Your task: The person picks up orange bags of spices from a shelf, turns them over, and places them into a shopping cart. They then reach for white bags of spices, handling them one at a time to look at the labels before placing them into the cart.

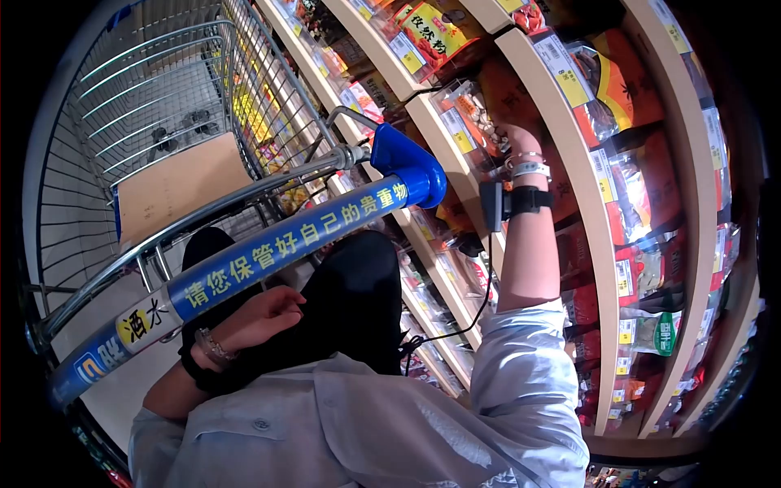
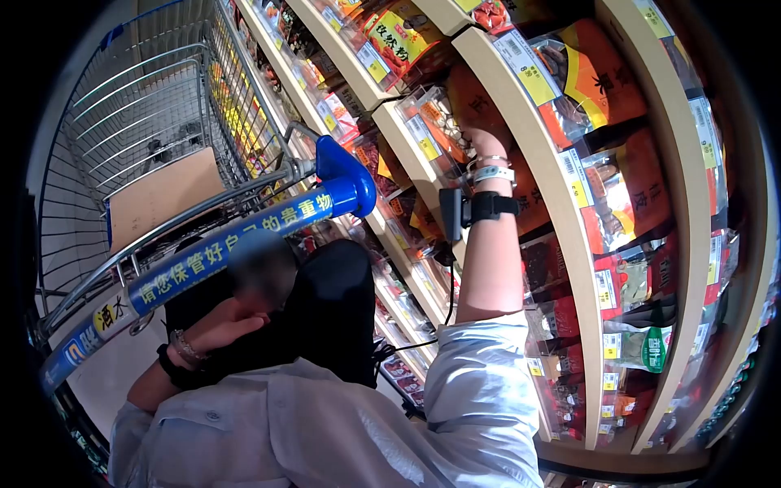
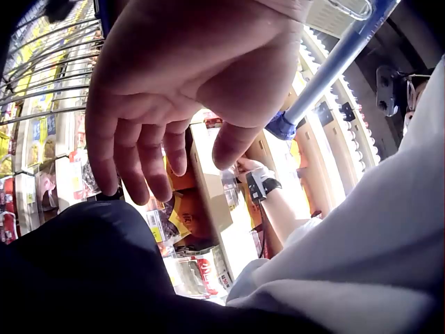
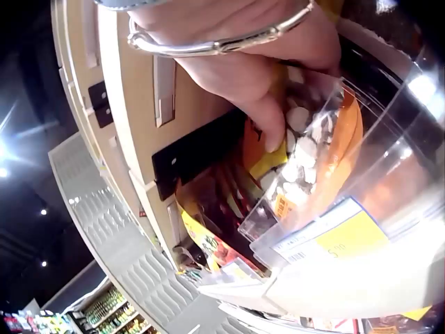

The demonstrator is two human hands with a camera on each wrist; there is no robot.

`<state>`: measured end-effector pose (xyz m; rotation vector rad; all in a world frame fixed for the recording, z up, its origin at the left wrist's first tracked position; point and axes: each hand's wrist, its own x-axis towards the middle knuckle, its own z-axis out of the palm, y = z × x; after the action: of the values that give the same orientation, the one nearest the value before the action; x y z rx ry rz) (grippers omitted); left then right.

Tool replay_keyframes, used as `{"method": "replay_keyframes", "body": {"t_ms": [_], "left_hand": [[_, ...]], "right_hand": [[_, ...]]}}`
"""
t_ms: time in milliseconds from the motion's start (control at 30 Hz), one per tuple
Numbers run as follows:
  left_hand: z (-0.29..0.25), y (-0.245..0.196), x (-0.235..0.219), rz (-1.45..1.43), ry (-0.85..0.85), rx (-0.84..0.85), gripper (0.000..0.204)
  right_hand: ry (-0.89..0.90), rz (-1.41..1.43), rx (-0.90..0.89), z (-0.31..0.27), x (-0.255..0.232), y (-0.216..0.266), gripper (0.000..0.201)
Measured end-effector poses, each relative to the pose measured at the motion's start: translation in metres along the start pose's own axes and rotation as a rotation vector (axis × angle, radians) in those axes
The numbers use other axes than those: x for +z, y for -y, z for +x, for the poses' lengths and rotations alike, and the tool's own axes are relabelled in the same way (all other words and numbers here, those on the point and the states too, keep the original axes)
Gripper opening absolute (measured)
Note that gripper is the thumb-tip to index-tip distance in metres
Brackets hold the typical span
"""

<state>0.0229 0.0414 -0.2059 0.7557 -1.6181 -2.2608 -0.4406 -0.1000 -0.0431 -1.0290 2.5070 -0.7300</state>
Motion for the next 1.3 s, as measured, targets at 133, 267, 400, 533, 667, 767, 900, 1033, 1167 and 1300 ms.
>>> {"method": "replay_keyframes", "body": {"t_ms": [133,267,400,533,667,767,900,1033,1167,1300], "left_hand": [[-0.002,-0.002,-0.001,-0.025,-0.007,-0.012,0.026],[-0.004,-0.008,-0.002,-0.031,-0.011,-0.028,0.025],[-0.005,-0.001,-0.005,-0.016,-0.031,-0.001,0.025],[-0.006,-0.003,-0.006,0.007,-0.002,-0.077,0.027],[-0.004,-0.002,-0.006,0.039,-0.006,-0.077,0.026],[-0.002,0.002,-0.006,0.027,-0.004,-0.07,0.025],[-0.002,0.002,-0.006,0.001,-0.004,-0.089,0.025],[0.0,0.005,-0.005,0.0,-0.012,-0.052,0.025],[0.001,0.006,-0.005,0.029,-0.031,-0.029,0.025],[0.001,0.008,-0.005,0.026,-0.018,-0.024,0.024]], "right_hand": [[-0.279,-0.297,-0.11,-0.046,0.011,0.017,0.042],[-0.484,-0.346,-0.231,-0.075,0.018,0.026,0.045],[-0.656,-0.49,-0.361,-0.103,0.012,0.033,0.03],[-0.658,-0.532,-0.427,-0.098,0.002,0.038,0.022],[-0.646,-0.681,-0.403,-0.103,0.007,0.036,0.021],[-0.643,-0.748,-0.609,-0.102,0.012,0.036,0.021],[-0.492,-0.632,-0.628,-0.091,0.021,0.023,0.029],[-0.562,-0.775,-0.597,-0.12,0.031,0.027,0.025],[-0.609,-0.829,-0.601,-0.12,0.02,0.033,0.022],[-0.324,-0.36,-0.784,-0.074,0.012,0.035,0.029]]}}
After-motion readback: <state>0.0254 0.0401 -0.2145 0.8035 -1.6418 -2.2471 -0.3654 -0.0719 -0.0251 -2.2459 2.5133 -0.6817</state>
